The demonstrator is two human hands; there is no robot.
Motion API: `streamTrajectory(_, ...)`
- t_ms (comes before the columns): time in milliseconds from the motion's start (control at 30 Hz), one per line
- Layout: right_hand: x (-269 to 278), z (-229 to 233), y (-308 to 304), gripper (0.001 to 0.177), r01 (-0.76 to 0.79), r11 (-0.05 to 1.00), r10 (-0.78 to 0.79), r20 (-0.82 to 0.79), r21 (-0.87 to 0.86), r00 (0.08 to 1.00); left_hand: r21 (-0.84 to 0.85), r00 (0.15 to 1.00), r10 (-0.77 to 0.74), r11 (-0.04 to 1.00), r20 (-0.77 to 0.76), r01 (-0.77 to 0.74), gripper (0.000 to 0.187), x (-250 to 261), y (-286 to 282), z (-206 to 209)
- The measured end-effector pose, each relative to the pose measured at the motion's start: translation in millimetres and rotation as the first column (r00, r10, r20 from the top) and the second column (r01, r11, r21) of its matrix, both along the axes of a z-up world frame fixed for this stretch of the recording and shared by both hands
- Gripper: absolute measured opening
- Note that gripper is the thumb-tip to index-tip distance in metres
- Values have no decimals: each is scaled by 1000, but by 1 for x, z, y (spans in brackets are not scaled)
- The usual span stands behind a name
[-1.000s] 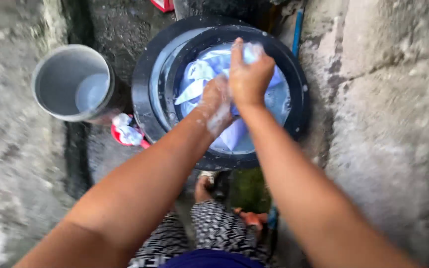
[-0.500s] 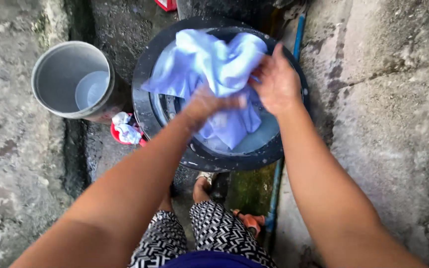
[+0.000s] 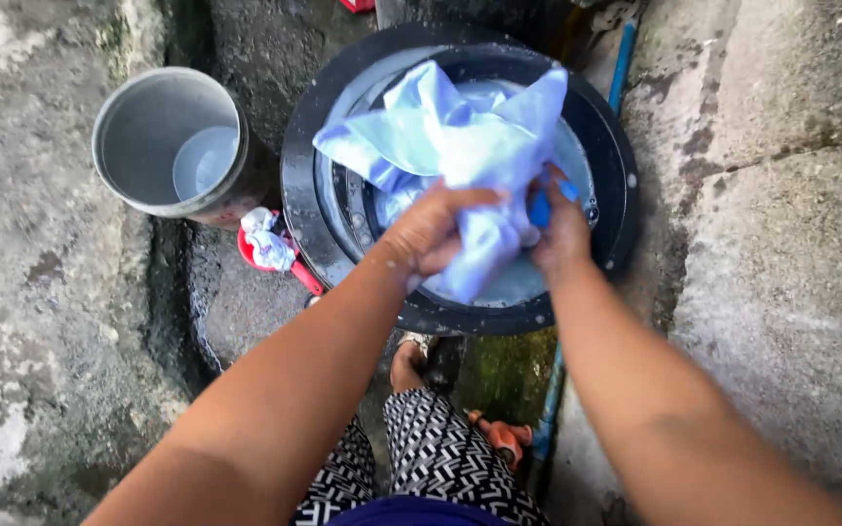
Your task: The person washes a light blue shirt by hand in a basin of soapy water, scrubbing the fabric against itself and using a blue bar of soap. They repeatedly dunk, rub, and wring the shirt to clean it.
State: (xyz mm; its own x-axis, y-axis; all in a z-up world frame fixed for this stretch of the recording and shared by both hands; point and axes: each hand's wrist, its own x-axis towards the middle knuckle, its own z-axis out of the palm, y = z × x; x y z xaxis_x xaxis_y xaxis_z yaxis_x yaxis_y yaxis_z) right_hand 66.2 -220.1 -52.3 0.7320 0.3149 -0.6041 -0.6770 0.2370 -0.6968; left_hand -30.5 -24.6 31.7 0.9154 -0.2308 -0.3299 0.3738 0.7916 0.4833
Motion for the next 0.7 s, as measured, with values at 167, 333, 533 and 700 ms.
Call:
streamTrajectory(167,-37,14,19,37,468,878,-459,-97,106,883,-400,945,141,880,-297,-257,51,4,-2,-50)
streamTrajectory(333,-66,46,63,45,52,982,35,443,-184,896,-329,928,297,873,-225,-360,61,13,-28,-87)
streamTrajectory(533,-27,56,77,57,126,690,127,291,-713,948,-207,976,11,977,-219,-58,56,25,-41,-14)
streamTrajectory(700,-49,75,88,58,263,736,298,648,-624,701,-295,958,55,945,-282,-141,55,21,-22,-13)
